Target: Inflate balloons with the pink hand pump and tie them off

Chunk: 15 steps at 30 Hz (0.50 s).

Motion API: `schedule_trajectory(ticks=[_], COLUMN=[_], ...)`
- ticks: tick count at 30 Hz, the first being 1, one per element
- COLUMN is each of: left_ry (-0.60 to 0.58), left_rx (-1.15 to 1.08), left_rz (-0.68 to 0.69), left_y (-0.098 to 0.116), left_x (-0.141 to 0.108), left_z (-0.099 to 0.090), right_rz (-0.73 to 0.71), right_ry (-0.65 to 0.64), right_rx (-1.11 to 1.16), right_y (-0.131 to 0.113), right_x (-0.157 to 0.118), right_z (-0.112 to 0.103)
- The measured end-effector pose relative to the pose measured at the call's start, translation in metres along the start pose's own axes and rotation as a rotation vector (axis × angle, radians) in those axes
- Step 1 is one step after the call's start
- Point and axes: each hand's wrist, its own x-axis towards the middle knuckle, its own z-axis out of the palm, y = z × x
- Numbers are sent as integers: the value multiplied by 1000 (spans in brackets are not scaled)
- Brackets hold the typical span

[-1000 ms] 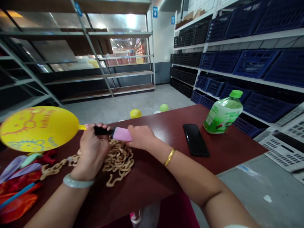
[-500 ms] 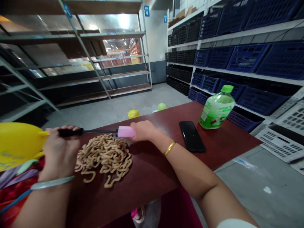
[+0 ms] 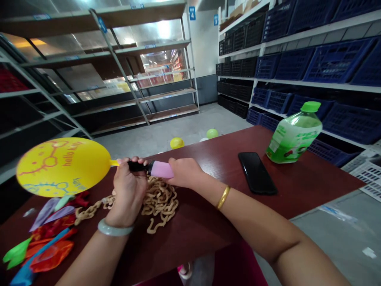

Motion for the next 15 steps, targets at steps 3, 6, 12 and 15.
schedule_trajectory(ticks=[3,6,12,15], left_ry=[23,64,196,172], left_rx=[16,22,-12,-25], left_rz=[6,27,103,114], left_y=[9,26,56,51], left_x=[6,26,62,61], left_z=[-3,-14,-42,-42], right_rz=[3,3,17,52], right_ry=[18,15,-23,-15], right_rx=[4,-29,-111,-150], right_y=[-1,6,35,44], right_x=[1,5,14,15], right_z=[0,0,-2,-4])
